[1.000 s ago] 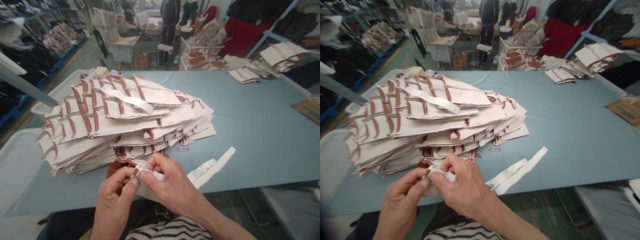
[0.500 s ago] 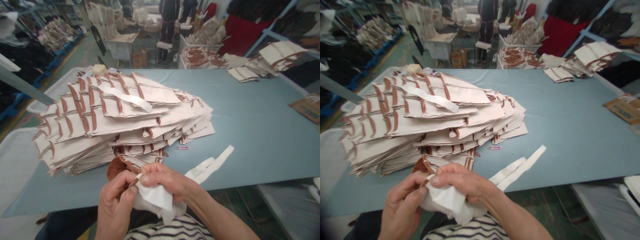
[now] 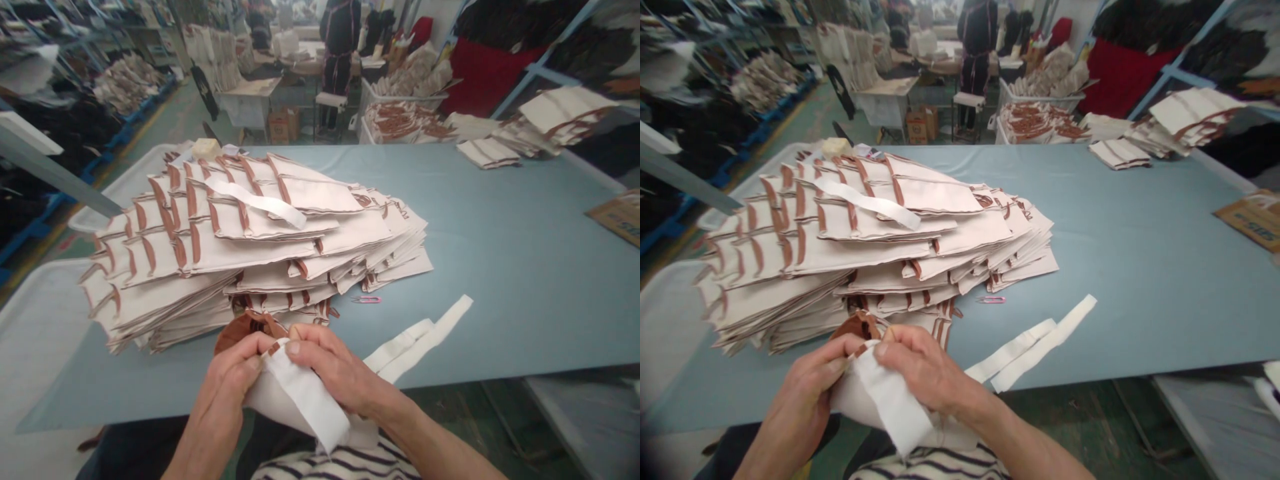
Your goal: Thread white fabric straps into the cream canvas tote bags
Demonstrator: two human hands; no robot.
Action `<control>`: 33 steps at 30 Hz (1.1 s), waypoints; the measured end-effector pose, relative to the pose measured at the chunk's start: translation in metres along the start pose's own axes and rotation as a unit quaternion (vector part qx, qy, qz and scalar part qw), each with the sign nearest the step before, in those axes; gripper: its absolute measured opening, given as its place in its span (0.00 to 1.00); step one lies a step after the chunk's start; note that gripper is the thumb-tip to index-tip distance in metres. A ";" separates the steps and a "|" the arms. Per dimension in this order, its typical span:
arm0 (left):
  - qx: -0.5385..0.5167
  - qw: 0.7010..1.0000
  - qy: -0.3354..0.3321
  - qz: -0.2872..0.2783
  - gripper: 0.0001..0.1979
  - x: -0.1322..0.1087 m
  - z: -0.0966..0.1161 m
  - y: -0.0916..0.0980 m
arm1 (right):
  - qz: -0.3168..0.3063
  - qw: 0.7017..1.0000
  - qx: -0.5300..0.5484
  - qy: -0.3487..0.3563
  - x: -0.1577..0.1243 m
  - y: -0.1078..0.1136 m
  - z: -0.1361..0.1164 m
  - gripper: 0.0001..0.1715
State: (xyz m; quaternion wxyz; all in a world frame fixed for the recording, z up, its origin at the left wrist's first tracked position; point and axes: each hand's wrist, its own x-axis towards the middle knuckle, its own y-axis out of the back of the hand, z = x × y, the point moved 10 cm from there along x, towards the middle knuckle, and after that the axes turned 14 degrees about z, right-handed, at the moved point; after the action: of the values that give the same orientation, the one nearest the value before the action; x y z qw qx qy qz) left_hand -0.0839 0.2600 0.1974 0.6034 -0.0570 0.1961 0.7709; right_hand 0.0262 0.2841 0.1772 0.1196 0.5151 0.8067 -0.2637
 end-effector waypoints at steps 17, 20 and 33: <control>0.157 0.958 -0.238 -0.014 0.12 -0.005 0.071 0.008 | 0.142 0.874 -0.189 0.425 -0.047 0.027 -0.109 0.08; 0.185 0.932 -0.309 -0.026 0.13 -0.012 0.091 0.009 | 0.037 0.821 -0.162 0.547 -0.071 -0.012 -0.143 0.18; 0.262 0.876 -0.404 -0.015 0.08 -0.026 0.105 0.025 | -0.062 0.764 -0.374 0.522 -0.043 -0.043 -0.134 0.29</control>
State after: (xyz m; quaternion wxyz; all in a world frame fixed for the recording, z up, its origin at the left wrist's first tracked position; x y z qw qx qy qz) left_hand -0.0852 0.2703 0.3085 0.6342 0.4166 0.1292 0.6384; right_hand 0.0168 0.3105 0.3217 -0.1534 0.4369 0.8093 0.3615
